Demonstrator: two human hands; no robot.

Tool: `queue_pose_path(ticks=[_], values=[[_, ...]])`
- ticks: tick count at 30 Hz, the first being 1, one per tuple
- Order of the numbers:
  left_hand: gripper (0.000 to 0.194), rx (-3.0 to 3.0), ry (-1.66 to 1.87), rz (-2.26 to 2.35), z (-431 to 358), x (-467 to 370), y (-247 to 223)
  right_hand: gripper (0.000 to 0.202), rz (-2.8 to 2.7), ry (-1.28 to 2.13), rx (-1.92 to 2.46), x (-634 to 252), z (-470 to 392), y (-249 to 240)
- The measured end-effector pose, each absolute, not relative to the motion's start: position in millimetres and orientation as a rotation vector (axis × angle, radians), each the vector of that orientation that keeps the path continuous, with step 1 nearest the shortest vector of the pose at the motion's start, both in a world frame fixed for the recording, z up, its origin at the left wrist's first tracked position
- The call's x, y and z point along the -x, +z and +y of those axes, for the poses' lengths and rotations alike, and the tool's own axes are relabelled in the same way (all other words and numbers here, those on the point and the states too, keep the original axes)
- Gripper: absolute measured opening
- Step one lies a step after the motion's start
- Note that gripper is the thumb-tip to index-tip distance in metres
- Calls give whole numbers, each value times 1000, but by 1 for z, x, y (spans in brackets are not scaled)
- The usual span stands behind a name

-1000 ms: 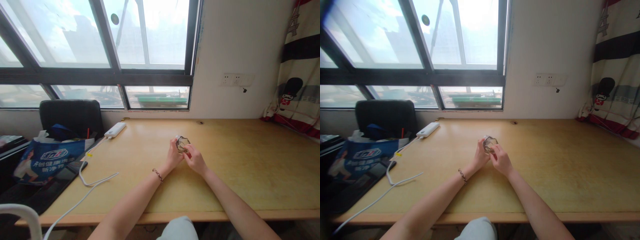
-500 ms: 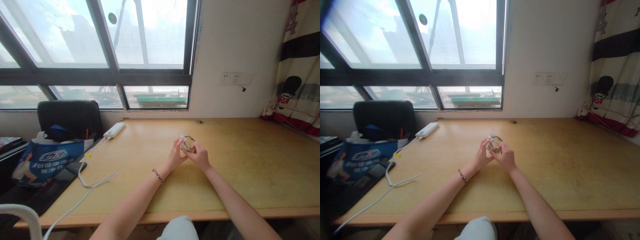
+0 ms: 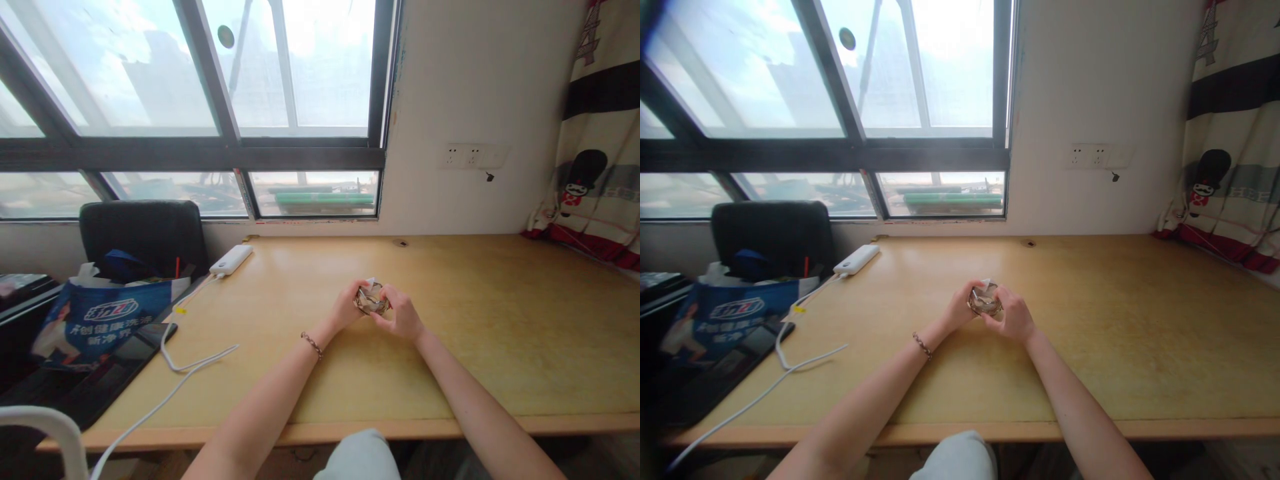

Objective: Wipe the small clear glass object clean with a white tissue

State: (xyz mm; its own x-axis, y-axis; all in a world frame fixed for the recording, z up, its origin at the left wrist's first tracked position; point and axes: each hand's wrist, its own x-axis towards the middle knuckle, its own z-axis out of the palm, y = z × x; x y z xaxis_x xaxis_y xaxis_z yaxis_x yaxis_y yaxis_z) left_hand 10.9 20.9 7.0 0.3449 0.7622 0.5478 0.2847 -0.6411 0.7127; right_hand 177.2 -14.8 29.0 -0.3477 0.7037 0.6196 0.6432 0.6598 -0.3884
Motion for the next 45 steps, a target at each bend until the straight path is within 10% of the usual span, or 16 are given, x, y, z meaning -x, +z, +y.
queue_pose_path(ticks=[28,45], values=[[62,-2528,1413,986,23,-7,5,37,-1893,124,1177,-166,-9,13],[71,-1457,893,447,31,1,10,32,-2051,273,1053,-173,-15,22]])
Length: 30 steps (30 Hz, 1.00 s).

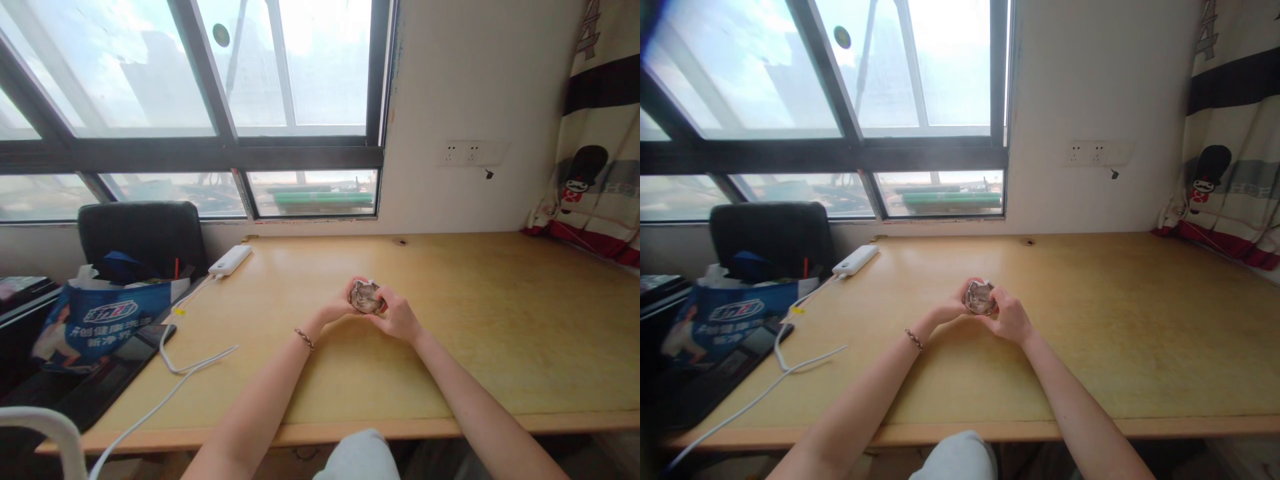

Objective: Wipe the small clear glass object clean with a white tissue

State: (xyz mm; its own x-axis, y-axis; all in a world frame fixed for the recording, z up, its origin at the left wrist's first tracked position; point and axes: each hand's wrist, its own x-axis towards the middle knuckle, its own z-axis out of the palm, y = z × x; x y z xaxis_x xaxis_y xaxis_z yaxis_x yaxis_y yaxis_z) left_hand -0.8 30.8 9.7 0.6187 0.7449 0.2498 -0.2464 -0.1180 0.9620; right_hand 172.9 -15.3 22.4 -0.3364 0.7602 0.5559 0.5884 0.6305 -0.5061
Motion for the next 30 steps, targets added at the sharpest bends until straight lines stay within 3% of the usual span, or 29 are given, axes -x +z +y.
queue_pose_path(ticks=[8,21,30], values=[[74,-1302,629,334,43,23,0,28,-2183,341,815,-169,-21,31],[77,-1336,1149,517,37,-5,3,25,-2018,492,842,-169,-7,20],[71,-1576,1217,484,30,-21,7,24,-2015,259,960,-171,-8,23]])
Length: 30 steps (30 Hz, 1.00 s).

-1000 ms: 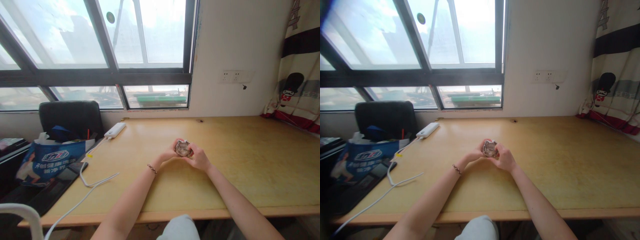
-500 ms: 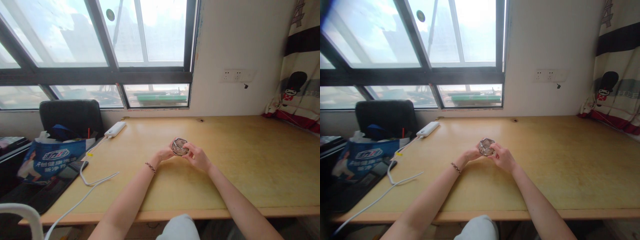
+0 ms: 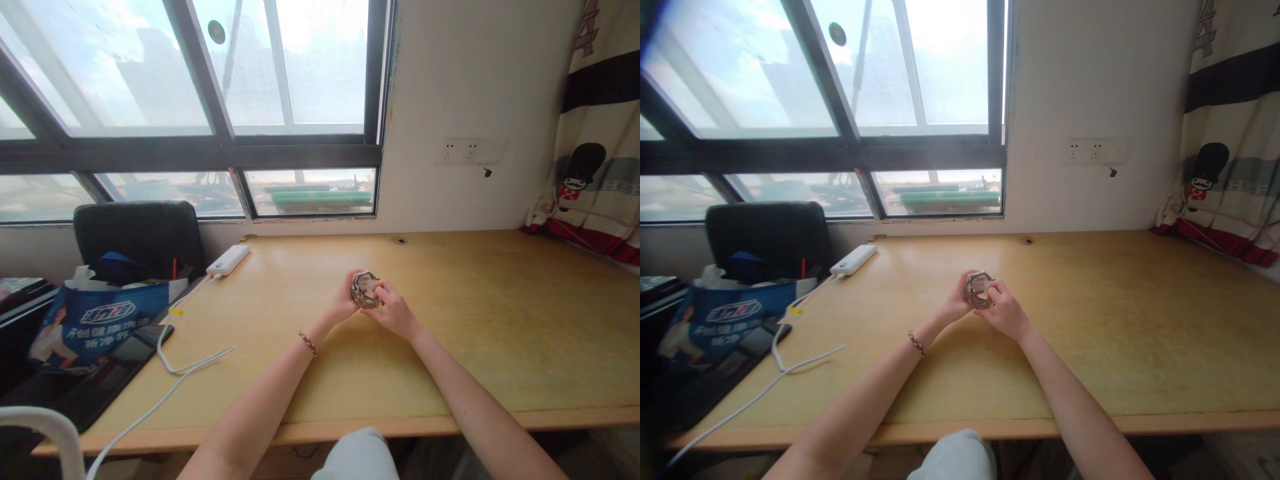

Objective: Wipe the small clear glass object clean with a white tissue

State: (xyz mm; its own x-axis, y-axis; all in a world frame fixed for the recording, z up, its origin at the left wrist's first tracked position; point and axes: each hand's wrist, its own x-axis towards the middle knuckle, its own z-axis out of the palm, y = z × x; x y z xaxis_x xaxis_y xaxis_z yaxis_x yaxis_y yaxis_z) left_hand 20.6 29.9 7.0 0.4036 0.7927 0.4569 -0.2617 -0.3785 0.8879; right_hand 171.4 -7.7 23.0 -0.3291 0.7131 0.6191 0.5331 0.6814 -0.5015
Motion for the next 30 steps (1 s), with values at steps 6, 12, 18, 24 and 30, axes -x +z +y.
queue_pose_path(ticks=[6,12,18,24,30], values=[[73,-1609,1155,505,29,-13,10,14,-2156,238,880,-176,-4,24],[66,-1630,1172,549,29,-11,11,20,-2241,131,973,-177,-4,22],[62,-1658,1204,544,31,-12,10,15,-2242,-33,1102,-179,-4,21],[66,-1668,1222,577,34,-11,7,14,-2211,89,1028,-179,-2,21],[64,-1651,1215,585,34,-10,3,19,-2213,190,977,-181,-1,21]])
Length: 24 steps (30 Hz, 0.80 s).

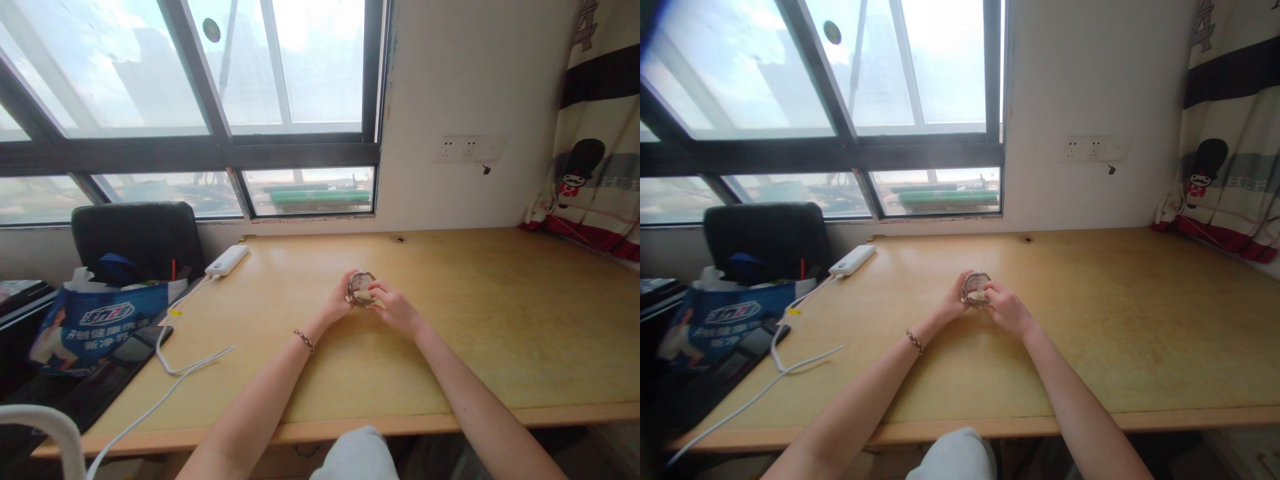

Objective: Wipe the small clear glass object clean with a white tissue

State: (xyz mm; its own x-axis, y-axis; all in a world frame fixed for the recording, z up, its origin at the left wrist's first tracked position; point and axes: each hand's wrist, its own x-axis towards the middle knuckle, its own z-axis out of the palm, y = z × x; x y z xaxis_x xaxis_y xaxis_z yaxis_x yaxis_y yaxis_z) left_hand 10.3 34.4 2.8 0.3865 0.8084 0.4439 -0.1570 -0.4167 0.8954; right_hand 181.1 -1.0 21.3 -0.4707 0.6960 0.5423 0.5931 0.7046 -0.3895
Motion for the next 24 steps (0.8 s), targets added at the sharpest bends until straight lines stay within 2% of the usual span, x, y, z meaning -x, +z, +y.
queue_pose_path(ticks=[6,14,19,24], values=[[64,-1756,1160,629,33,-6,3,25,-2239,236,997,-182,0,20],[55,-2141,1143,926,34,2,4,18,-2300,179,1068,-181,2,16],[55,-2026,1257,994,33,0,0,19,-2244,134,1143,-178,-1,19],[34,-1826,1317,1109,36,-9,-4,21,-2165,121,1161,-178,0,18]])
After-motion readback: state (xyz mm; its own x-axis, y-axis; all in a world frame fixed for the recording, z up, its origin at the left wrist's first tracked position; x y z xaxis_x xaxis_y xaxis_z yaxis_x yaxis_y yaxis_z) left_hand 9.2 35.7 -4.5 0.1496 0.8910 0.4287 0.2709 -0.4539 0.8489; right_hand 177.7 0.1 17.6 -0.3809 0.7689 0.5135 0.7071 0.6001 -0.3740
